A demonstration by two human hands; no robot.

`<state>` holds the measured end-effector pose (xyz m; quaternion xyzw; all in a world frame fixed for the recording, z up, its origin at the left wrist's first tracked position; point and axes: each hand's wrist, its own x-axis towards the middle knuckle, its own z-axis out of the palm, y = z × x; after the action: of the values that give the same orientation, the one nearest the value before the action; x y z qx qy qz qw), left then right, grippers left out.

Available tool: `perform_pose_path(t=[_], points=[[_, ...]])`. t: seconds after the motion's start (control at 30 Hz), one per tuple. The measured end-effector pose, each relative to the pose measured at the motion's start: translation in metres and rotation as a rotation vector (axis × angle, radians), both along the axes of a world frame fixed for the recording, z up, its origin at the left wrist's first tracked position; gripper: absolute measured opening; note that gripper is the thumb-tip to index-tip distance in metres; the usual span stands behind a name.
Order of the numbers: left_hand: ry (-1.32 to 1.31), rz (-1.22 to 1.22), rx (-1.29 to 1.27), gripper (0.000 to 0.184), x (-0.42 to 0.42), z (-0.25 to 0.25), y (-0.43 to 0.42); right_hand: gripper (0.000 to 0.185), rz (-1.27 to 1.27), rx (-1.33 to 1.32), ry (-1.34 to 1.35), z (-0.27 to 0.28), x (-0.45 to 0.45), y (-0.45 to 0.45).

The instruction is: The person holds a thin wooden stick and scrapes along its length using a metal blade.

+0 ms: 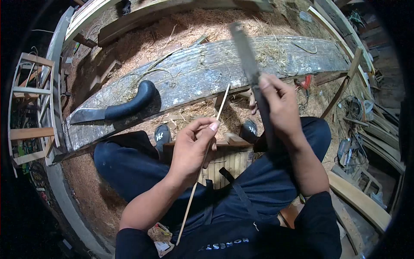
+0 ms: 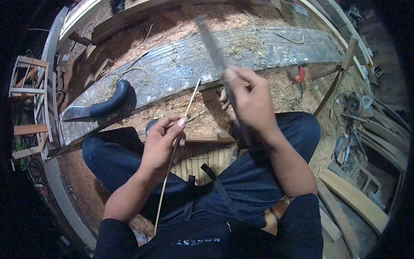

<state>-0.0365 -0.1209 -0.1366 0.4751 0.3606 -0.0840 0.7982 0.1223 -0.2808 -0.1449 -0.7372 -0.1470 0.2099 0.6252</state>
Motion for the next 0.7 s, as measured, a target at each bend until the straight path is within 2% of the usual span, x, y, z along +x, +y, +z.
perform_pose_path(t=[0.1, 0.17, 0.27, 0.33, 0.7], points=[[-0.072, -0.014, 0.061, 0.030, 0.004, 0.002, 0.002, 0.044, -0.040, 0.225, 0.344, 0.007, 0.017, -0.012], [-0.123, -0.057, 0.081, 0.038, 0.005, -0.002, 0.006, 0.045, -0.077, 0.272, 0.414, 0.013, 0.022, -0.015], [-0.094, -0.068, 0.083, 0.038, 0.010, 0.005, 0.008, 0.053, -0.089, 0.382, 0.522, 0.010, 0.031, -0.021], [-0.107, -0.061, 0.058, 0.038, 0.011, 0.004, 0.009, 0.055, -0.081, 0.471, 0.700, 0.012, 0.032, -0.024], [-0.082, -0.063, 0.071, 0.042, 0.016, 0.006, 0.008, 0.056, 0.034, 0.449, 0.645, 0.013, 0.026, -0.033]])
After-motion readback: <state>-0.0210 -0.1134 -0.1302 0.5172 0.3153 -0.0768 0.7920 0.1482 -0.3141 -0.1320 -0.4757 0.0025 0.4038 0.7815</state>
